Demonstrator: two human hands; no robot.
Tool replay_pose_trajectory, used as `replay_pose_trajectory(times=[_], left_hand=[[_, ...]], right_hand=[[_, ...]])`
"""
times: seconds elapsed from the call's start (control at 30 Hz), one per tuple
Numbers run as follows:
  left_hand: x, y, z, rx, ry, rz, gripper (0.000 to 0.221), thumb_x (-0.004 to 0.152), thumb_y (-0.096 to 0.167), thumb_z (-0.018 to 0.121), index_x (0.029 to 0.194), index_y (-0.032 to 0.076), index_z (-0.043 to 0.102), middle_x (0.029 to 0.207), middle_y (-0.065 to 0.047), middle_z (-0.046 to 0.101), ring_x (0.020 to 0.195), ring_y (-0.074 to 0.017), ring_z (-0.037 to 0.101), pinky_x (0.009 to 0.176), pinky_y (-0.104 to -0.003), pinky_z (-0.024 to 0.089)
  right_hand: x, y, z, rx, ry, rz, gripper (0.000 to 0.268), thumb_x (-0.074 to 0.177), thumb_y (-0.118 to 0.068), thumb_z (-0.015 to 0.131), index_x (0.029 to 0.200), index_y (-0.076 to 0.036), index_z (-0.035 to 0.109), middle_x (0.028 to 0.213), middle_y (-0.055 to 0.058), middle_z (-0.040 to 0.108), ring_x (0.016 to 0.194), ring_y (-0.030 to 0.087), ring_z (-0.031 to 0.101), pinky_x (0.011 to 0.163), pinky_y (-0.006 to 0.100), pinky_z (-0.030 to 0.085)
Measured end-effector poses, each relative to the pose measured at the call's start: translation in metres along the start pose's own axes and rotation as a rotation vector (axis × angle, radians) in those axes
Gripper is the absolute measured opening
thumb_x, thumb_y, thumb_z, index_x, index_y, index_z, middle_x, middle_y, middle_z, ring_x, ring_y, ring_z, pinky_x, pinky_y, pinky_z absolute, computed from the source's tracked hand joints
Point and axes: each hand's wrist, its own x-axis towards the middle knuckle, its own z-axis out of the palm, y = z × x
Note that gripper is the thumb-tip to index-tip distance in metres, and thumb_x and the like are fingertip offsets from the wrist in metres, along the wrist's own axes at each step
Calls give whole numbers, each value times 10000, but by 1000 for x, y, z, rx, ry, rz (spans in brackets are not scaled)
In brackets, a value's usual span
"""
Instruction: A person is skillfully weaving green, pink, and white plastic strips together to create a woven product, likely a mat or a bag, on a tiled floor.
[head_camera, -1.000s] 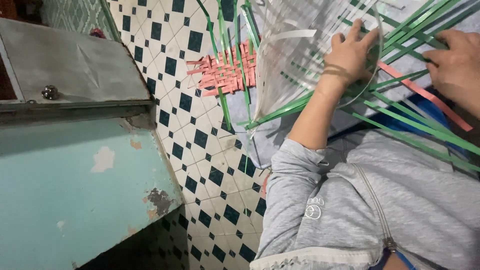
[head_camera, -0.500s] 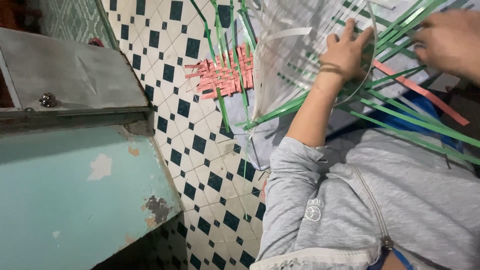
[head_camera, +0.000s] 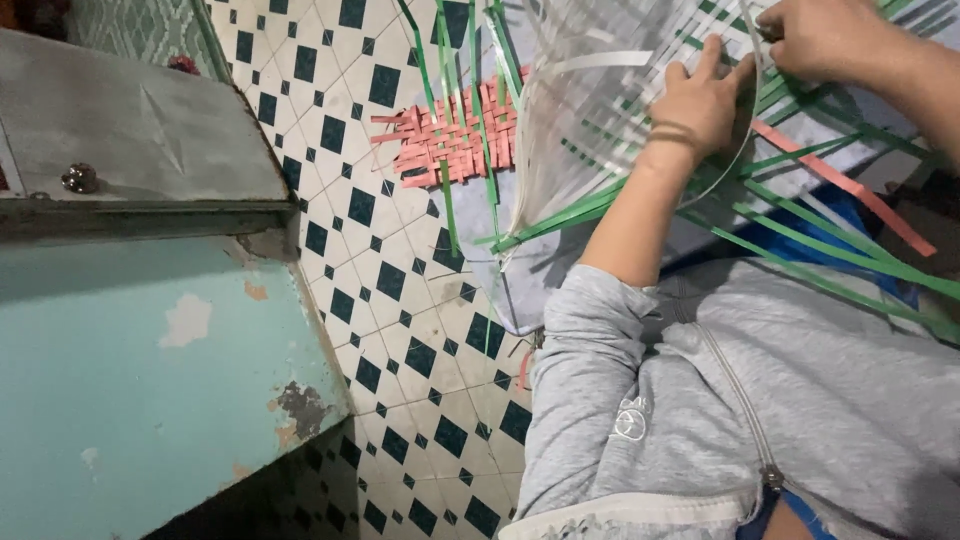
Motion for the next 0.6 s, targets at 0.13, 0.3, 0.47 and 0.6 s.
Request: replay_pose_trajectory(times=[0.13,0.3,0.47,0.6], left_hand=[[3,-3,8,13,56,24,707,916,399,653,1466,452,213,1619,-58,132,1274,-362,428,869,-416,599],[-9,2,-14,-49,18,-9,706,893,309,677,1448,435,259,1623,-52,131,1305,-367,405,794,-434,631],[-16,1,-22,-131,2,19,634,905,398,600,1446,405,270,1639,-90,147,1296,-376,401,843,-464,595],[-5,-6,-2,-107,111,80,680,832,355,767,1366,434,354,1562,-63,188,1225,-399,411,797,-504,603]], right_hand=[[-6,-20,-14,108,-8,88,429,995,-120,606,1412,-31,562,1206,262,636,966,395,652,769,482,548],[-13,-33,-42,376,-61,107,444,966,-38,607,1404,-3,544,1247,287,601,1062,436,586,866,529,473],[-3,-22,-23,374,-75,131,438,994,-65,586,1426,-19,536,1210,291,600,980,438,582,793,523,473],[3,-20,-21,162,-110,73,322,993,-193,614,1280,-49,593,1057,217,657,860,352,632,736,442,501]])
